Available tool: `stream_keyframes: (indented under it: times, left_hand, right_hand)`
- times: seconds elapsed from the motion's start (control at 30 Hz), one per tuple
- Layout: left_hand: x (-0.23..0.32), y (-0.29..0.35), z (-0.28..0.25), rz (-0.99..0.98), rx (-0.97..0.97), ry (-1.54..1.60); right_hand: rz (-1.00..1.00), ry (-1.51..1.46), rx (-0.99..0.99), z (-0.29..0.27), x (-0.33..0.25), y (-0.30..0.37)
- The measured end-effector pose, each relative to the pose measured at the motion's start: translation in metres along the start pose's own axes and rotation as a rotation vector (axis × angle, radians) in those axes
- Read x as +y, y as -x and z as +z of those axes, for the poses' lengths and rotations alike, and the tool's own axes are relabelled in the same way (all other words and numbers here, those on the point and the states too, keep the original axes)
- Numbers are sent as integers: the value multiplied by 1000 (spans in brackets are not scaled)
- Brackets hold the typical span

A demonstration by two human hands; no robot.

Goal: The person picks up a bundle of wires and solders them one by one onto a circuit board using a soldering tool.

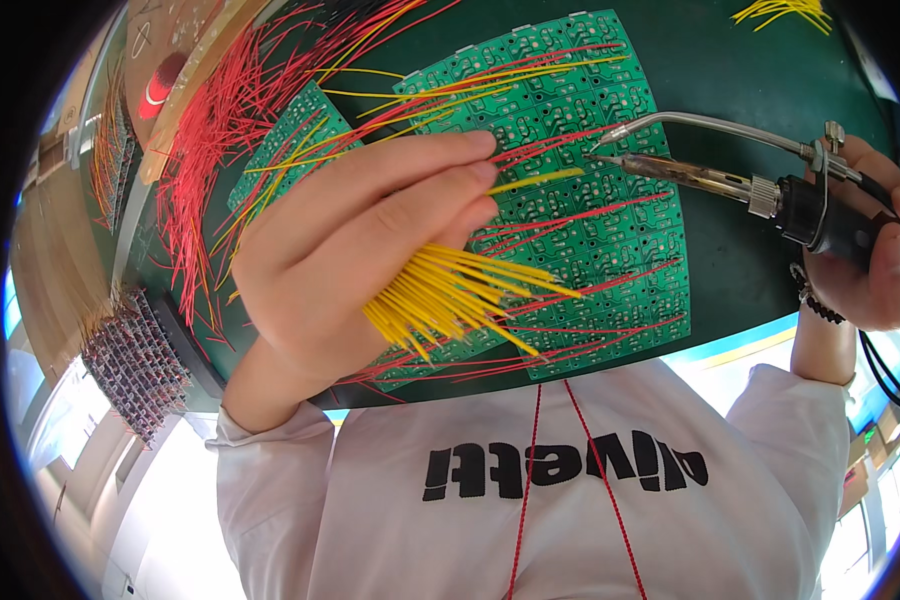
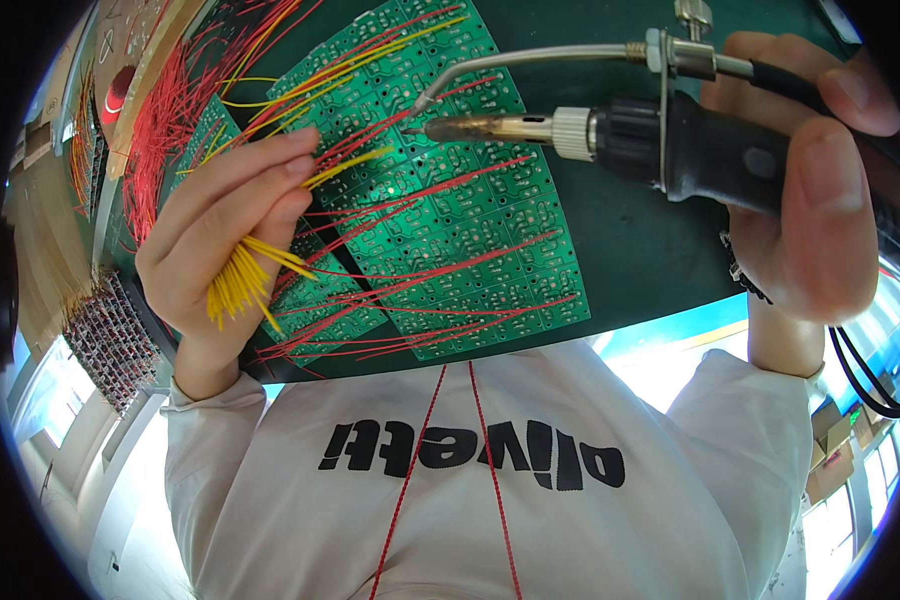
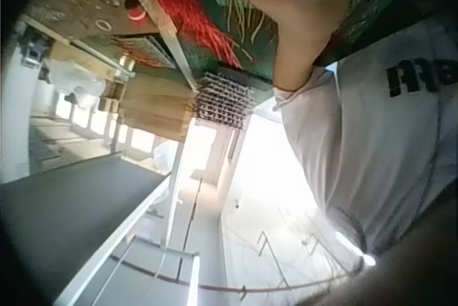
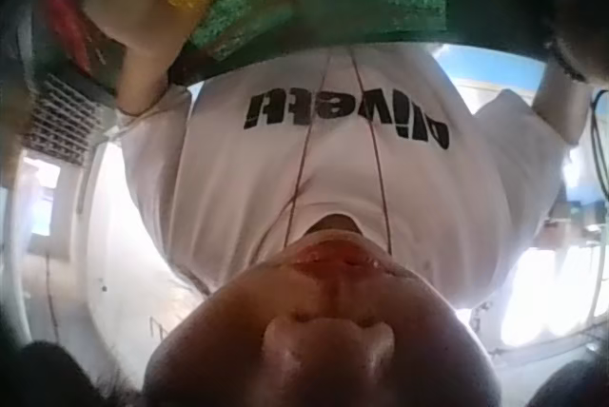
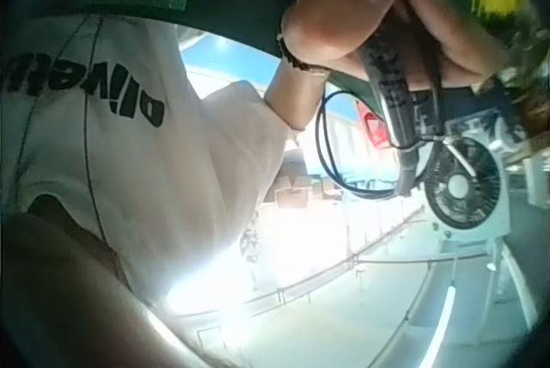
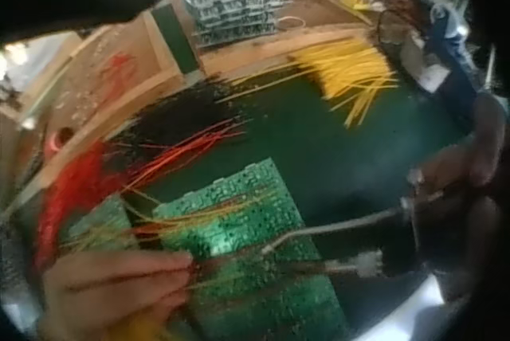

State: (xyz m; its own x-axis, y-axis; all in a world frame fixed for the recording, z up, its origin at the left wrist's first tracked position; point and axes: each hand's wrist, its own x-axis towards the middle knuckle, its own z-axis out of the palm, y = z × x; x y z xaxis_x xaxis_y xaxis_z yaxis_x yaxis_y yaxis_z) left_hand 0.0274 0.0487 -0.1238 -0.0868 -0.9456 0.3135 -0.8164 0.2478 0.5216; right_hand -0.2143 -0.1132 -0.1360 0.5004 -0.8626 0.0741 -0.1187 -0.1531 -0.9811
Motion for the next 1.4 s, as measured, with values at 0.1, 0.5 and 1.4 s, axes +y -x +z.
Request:
stream_keyframes:
  times: [0.1,0.5,1.4]
  left_hand:
    - [-4,3,5,-10,50,-2]
    - [-11,9,17,-73,50,114]
    - [-13,9,17,-57,43,90]
  right_hand:
    - [-68,14,36,3,4,5]
    - [-68,-184,-18,13,13,4]
    - [292,-1044,-352,0,38,-2]
